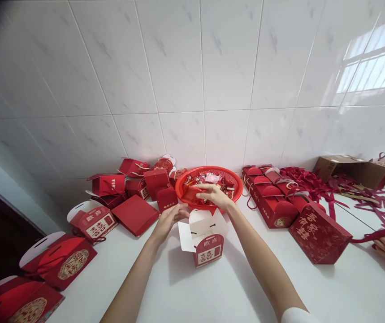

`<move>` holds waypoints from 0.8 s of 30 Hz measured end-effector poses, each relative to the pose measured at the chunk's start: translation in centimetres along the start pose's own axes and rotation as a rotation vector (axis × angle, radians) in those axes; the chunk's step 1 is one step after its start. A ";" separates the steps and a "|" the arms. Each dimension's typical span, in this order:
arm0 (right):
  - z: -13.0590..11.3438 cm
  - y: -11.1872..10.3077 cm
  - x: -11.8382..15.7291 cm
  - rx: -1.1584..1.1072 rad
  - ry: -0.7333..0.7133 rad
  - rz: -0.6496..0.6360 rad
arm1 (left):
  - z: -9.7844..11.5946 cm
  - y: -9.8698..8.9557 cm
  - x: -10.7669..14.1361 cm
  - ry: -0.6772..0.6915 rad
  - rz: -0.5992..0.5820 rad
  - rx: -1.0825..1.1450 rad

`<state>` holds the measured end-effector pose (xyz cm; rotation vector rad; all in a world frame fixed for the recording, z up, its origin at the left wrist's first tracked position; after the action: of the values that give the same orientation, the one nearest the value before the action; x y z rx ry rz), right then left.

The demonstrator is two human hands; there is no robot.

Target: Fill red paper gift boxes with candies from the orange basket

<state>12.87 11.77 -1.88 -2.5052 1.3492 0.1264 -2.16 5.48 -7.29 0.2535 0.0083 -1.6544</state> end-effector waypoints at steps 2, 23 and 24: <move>-1.5 1.3 0.6 0.038 -0.079 -0.107 | -0.6 0.2 0.0 -0.036 0.002 0.064; 6.7 -1.7 -3.4 0.704 0.434 -0.158 | 0.2 -4.0 0.1 0.032 0.394 0.220; 7.1 -1.4 -3.5 0.721 0.451 -0.181 | 0.3 -4.2 0.2 0.036 0.404 0.212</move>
<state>12.51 17.36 -7.58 -2.0550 1.0320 -0.8511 -6.38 5.71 -7.69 0.4175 -0.1815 -1.2481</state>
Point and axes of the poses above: each hand's wrist, its own x-axis away from the middle knuckle, its own y-axis out of the palm, z = x × y, the point moved 9 cm from there along -x, towards the middle knuckle, and after that the axes turned 6 degrees about y, right-handed, at the moved point
